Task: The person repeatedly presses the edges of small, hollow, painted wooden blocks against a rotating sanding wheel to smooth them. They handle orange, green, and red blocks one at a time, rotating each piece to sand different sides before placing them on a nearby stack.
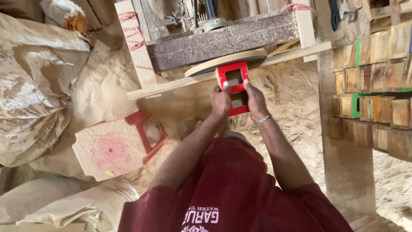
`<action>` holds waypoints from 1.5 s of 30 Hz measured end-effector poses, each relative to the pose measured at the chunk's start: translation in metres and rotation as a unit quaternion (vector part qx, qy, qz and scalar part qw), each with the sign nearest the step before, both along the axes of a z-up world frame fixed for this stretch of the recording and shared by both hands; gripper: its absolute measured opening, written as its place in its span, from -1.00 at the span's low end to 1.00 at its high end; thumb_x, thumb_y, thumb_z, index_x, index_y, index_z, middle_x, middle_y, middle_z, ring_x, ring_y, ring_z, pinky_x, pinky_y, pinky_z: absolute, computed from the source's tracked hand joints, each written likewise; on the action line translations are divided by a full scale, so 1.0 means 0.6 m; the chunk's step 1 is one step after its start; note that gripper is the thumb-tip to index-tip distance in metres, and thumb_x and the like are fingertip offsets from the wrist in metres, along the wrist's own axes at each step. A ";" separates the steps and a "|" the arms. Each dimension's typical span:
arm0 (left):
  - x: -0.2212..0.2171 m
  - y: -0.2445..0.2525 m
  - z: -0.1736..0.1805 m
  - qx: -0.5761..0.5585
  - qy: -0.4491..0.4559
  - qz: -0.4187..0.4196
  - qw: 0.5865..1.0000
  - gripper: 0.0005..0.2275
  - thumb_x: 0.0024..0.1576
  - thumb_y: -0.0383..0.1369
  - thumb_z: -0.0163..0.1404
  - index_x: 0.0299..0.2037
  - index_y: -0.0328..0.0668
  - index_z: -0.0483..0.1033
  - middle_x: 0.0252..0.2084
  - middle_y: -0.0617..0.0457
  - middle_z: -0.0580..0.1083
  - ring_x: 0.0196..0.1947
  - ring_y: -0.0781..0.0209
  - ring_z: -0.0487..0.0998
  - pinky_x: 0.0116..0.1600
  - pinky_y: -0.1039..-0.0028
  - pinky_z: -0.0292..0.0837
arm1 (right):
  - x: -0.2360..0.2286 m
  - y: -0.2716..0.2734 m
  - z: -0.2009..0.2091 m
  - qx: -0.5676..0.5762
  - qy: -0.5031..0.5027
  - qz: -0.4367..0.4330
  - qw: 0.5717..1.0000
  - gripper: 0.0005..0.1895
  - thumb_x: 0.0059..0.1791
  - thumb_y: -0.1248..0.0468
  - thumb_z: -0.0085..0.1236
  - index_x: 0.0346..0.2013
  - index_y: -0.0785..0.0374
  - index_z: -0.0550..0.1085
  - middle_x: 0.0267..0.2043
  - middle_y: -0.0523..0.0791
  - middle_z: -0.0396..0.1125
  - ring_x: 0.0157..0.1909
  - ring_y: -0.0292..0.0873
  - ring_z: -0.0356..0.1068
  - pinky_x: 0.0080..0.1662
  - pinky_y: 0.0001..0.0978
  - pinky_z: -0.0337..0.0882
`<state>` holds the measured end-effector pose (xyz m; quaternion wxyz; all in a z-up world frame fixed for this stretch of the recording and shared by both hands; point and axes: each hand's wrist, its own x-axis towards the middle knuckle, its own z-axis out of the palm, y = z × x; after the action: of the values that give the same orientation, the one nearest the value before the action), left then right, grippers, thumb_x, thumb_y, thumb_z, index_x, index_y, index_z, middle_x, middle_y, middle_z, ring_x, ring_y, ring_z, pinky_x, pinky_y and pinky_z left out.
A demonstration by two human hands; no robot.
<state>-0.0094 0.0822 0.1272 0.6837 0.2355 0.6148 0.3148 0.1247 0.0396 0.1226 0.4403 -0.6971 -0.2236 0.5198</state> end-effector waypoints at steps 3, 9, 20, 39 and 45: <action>0.032 -0.003 0.012 0.017 0.003 0.007 1.000 -0.64 0.25 -0.24 -0.05 0.09 -0.44 0.47 -0.20 -0.16 0.58 -0.30 0.10 0.57 -0.21 0.28 0.50 | 0.031 -0.003 0.001 0.029 0.011 -0.007 0.999 -0.43 0.11 -0.13 0.05 -0.11 0.41 0.56 -0.14 -0.04 0.49 -0.16 -0.21 0.47 -0.10 -0.36 0.49; 0.086 0.002 0.031 -0.009 0.007 -0.021 1.000 -0.61 0.24 -0.26 -0.07 0.16 -0.43 0.37 -0.21 -0.21 0.55 -0.34 0.03 0.58 -0.27 0.22 0.52 | 0.091 0.001 0.006 0.042 0.042 -0.028 0.998 -0.47 0.07 -0.09 0.06 0.02 0.33 0.53 -0.02 -0.08 0.49 -0.03 -0.24 0.49 0.00 -0.40 0.51; 0.135 0.003 0.023 -0.006 -0.060 -0.097 0.993 -0.60 0.28 -0.18 -0.06 0.05 -0.50 0.44 -0.24 -0.20 0.55 -0.32 0.02 0.60 -0.21 0.27 0.57 | 0.160 -0.013 0.046 0.014 0.033 0.021 0.999 -0.42 0.09 -0.14 -0.05 0.03 0.33 0.49 -0.06 -0.04 0.48 -0.07 -0.14 0.53 -0.02 -0.29 0.57; -0.151 -0.098 -0.033 0.124 -0.329 0.246 0.903 -0.87 0.28 -0.43 0.01 -0.07 -0.36 0.45 -0.11 -0.12 0.53 -0.15 0.00 0.60 0.00 0.05 0.56 | -0.071 -0.031 0.050 -0.027 0.263 0.119 0.957 -0.44 0.01 -0.30 0.02 -0.23 0.15 0.46 -0.45 -0.11 0.37 -0.47 -0.18 0.38 -0.42 -0.34 0.37; -0.170 -0.038 -0.014 0.065 -0.276 0.300 0.911 -0.78 0.29 -0.29 -0.06 0.02 -0.26 0.41 -0.07 -0.09 0.50 -0.15 -0.01 0.56 -0.03 0.04 0.52 | -0.150 0.033 0.025 -0.024 0.177 -0.004 0.984 -0.44 -0.02 -0.35 0.08 -0.49 0.05 0.36 -0.69 -0.25 0.09 -0.73 -0.30 0.03 -0.63 -0.42 0.03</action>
<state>-0.1116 0.0594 0.1186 0.6825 -0.0129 0.4218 0.5967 0.0347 0.0596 0.1376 0.4581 -0.6053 -0.1271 0.6384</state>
